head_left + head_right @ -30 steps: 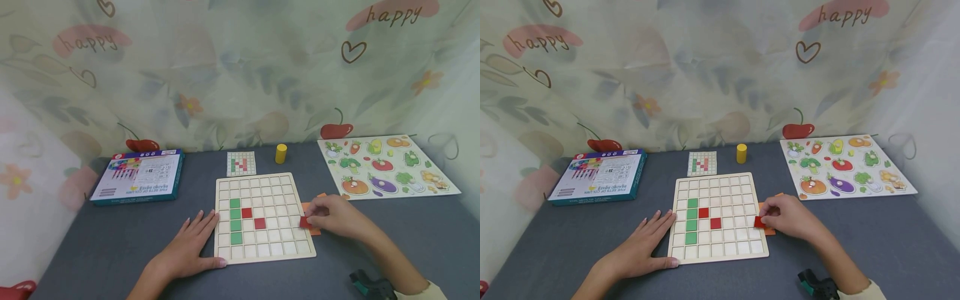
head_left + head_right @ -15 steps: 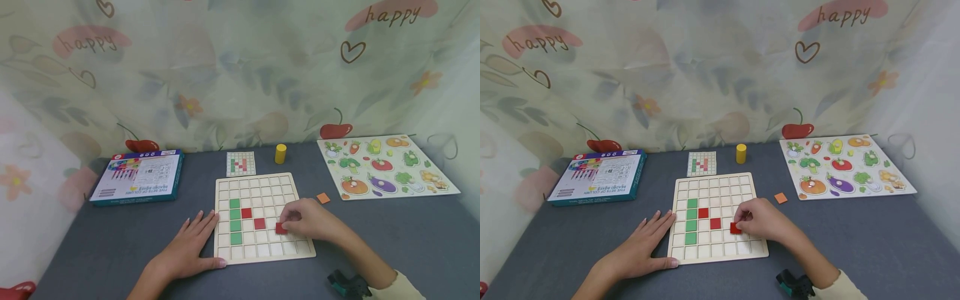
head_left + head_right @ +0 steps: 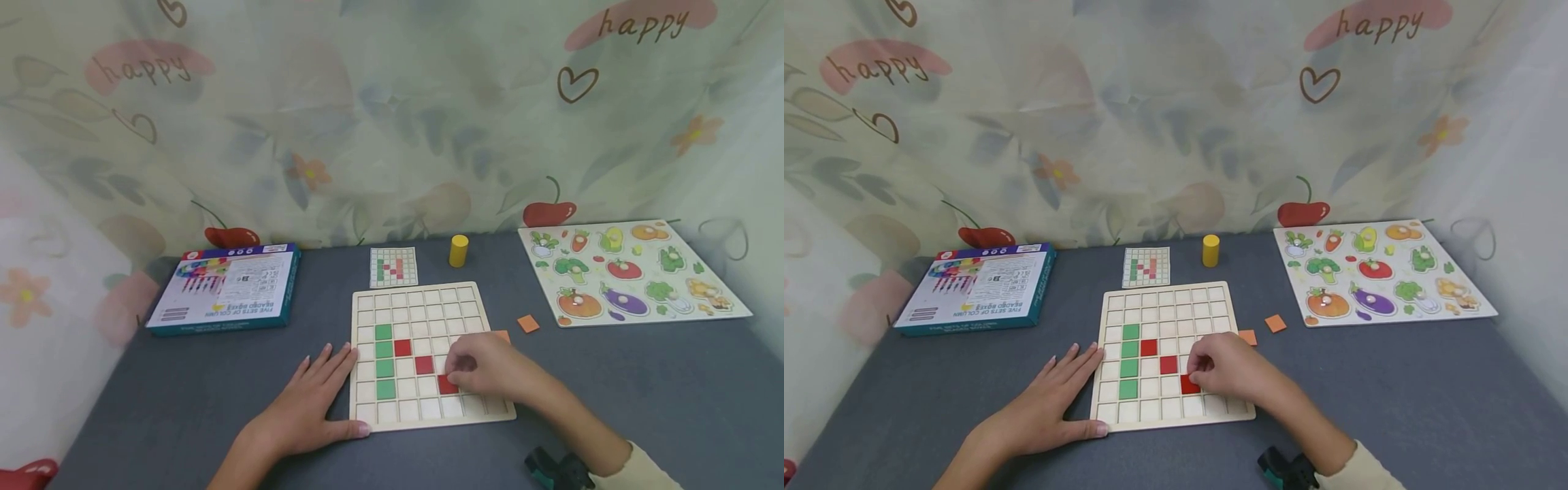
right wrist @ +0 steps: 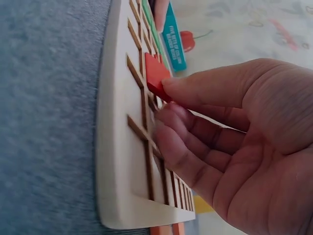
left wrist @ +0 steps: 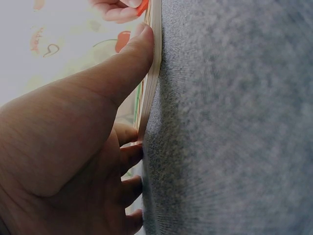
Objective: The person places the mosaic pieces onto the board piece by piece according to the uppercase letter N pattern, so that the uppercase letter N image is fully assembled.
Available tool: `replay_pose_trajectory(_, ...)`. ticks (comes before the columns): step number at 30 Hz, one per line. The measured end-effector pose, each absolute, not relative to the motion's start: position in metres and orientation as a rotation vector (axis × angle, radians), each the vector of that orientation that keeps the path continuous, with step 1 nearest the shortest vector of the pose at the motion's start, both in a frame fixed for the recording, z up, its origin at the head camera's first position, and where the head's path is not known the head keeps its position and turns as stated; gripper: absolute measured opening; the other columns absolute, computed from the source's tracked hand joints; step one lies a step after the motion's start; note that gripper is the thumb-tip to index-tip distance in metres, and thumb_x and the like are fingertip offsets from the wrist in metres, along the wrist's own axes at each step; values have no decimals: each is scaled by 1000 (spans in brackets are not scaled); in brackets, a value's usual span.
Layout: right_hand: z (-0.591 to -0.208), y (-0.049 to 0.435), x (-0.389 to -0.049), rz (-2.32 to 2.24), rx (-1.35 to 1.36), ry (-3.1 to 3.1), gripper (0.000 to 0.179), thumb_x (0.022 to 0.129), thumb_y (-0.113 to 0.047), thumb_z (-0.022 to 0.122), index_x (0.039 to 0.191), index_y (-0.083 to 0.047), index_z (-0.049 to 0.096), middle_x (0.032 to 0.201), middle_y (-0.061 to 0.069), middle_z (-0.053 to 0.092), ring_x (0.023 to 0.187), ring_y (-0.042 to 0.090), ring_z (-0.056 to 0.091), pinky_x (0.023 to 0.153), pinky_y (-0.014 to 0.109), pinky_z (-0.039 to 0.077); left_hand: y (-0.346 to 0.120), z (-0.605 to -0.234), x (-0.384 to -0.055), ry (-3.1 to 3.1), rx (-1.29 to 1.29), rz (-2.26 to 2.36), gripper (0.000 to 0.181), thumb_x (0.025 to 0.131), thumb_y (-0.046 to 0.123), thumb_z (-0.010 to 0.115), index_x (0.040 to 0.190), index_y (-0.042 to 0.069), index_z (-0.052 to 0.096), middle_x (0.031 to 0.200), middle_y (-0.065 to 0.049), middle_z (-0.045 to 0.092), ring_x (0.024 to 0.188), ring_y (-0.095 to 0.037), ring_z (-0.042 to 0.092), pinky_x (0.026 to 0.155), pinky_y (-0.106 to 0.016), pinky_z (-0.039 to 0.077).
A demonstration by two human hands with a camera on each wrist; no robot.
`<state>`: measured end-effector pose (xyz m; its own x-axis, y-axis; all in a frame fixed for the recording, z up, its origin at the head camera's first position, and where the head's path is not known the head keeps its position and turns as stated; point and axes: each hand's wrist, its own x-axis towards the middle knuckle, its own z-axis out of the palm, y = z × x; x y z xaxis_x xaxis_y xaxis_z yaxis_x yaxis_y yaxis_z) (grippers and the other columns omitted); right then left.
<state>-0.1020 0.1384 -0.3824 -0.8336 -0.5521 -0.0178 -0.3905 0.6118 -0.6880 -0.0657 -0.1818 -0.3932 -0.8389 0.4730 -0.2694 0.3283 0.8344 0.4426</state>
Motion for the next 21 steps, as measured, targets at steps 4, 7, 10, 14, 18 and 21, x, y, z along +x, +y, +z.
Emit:
replay_pose_trajectory(4,-385,139,-100,-1019,-793,2627,18,83,-3,78,78,-20,74,75,-14,59,73,7,53,64,27,47,-182,-392,-65,2637,596,553,110,80,79,60,162,19,20,166,0,17,152,-32,8,116,-62,7)
replay_pose_trajectory(7,-386,140,-99,-1037,-792,2619,16,84,-5,78,79,-20,76,78,-15,62,74,6,54,65,27,48,-183,-392,-65,2634,595,560,109,80,79,60,162,19,20,166,0,17,152,-33,8,116,-62,7)
replay_pose_trajectory(10,-387,143,-100,-1053,-807,2598,12,84,-8,80,83,-19,77,80,-15,63,75,6,55,66,27,49,-183,-392,-65,2632,595,561,109,80,79,60,162,19,20,166,0,17,152,-33,8,116,-62,7)
replay_pose_trajectory(14,-385,153,-102,-1063,-828,2587,10,86,-10,78,91,-17,77,85,-14,65,76,7,56,67,27,49,-184,-394,-66,2636,600,556,110,80,80,58,162,19,20,166,1,17,152,-32,8,116,-62,7)
replay_pose_trajectory(18,-378,172,-105,-1071,-791,2606,10,88,-8,75,96,-15,76,82,-13,64,72,6,54,64,26,48,-183,-394,-66,2642,604,549,110,79,81,58,162,19,20,166,1,17,152,-33,8,116,-62,7)
replay_pose_trajectory(21,-373,189,-106,-1052,-751,2642,7,89,-8,75,93,-14,75,80,-11,62,70,7,54,62,26,47,-183,-394,-65,2646,607,545,110,80,80,58,162,18,20,166,0,17,152,-33,8,116,-62,7)
